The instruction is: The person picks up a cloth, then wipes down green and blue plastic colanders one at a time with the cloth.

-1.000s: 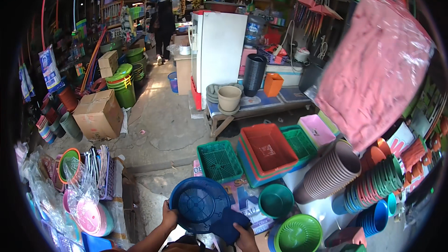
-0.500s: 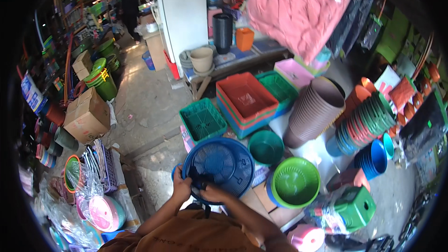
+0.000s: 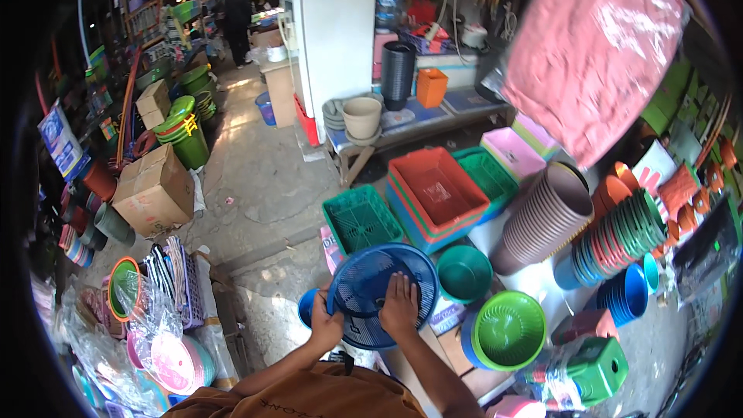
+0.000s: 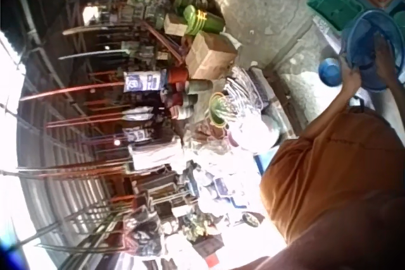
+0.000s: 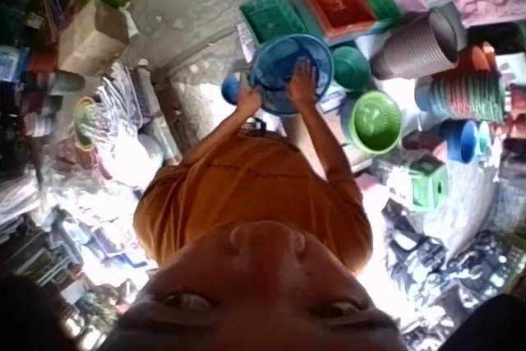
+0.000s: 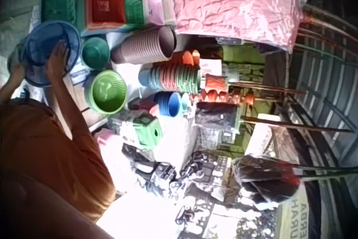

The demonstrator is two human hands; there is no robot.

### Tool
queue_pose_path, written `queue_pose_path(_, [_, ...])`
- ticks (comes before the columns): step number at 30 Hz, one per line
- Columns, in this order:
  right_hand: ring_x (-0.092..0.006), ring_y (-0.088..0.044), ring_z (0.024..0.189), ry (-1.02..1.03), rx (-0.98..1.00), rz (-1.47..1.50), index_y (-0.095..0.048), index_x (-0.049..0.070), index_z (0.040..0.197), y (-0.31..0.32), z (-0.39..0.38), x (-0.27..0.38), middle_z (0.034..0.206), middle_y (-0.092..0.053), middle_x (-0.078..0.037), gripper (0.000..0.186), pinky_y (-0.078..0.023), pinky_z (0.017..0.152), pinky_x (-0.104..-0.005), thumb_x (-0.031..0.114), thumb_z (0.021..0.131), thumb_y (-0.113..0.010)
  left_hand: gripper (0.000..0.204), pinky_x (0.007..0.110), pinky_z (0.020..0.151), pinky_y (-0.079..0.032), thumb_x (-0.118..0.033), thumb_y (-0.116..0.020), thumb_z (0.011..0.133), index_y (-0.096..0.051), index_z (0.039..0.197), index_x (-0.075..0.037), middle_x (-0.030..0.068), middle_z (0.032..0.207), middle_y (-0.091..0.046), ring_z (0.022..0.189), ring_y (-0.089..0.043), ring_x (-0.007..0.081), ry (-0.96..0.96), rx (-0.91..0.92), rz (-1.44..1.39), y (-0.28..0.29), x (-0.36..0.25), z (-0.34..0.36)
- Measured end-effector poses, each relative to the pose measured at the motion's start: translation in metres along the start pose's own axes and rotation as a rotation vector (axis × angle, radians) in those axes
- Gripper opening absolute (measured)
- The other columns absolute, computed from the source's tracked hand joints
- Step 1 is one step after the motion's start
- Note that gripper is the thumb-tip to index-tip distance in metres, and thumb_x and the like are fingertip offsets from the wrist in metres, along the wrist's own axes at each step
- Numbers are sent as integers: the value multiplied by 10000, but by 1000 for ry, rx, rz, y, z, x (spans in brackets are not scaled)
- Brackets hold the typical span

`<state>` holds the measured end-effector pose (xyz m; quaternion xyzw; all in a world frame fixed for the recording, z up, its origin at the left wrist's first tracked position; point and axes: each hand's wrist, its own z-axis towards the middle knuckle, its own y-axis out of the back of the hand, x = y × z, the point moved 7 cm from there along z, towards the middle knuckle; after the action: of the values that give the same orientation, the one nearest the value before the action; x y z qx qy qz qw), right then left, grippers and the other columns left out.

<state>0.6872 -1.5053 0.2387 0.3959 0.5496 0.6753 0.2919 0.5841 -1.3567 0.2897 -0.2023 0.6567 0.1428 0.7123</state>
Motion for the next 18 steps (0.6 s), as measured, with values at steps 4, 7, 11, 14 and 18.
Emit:
queue_pose_path(4, [-433, -171, 1436, -226, -119, 346, -152, -16, 1500, -2, 30, 31, 1539, -166, -292, 804, -109, 1162, -540, 251, 871, -574, 460, 337, 1113, -249, 130, -393, 688, -412, 1142, 60, 246, 1480, -326, 1394, -302, 290, -54, 32, -55, 6, 3, 12])
queue_pose_path(7, [-468, -89, 1443, -280, -114, 388, -125, 25, 1517, -4, 54, 59, 1551, -76, -307, 850, -83, 1145, -591, 262, 854, -602, 473, 334, 1117, -241, 139, -401, 689, -409, 1155, 58, 238, 1490, -314, 1388, -309, 285, -17, 48, -100, 13, -4, 19])
queue_pose_path(11, [-444, -77, 1455, 48, -67, 269, -183, 26, 1508, -13, 64, 94, 1564, -84, -280, 803, -87, 1147, -586, 249, 851, -586, 408, 286, 1037, -299, 157, -398, 665, -398, 1047, 15, 188, 1438, -382, 1213, -419, 189, -71, 54, -65, 34, -15, 30])
queue_pose_path(14, [-376, -88, 1473, 383, 108, 499, -288, 7, 1472, -26, 58, 127, 1570, -148, -237, 716, -106, 1158, -555, 225, 848, -563, 412, 287, 1049, -293, 152, -401, 660, -399, 1047, 12, 200, 1459, -367, 1250, -411, 203, -76, 53, -95, 55, -3, 45])
queue_pose_path(18, [-324, -133, 1475, 522, 319, 466, -384, 33, 1431, -42, 45, 141, 1583, -180, -172, 630, -156, 1161, -525, 272, 868, -539, 398, 292, 1050, -309, 144, -394, 669, -417, 1045, 14, 221, 1487, -339, 1273, -420, 220, -67, 23, -160, 83, -2, 63])
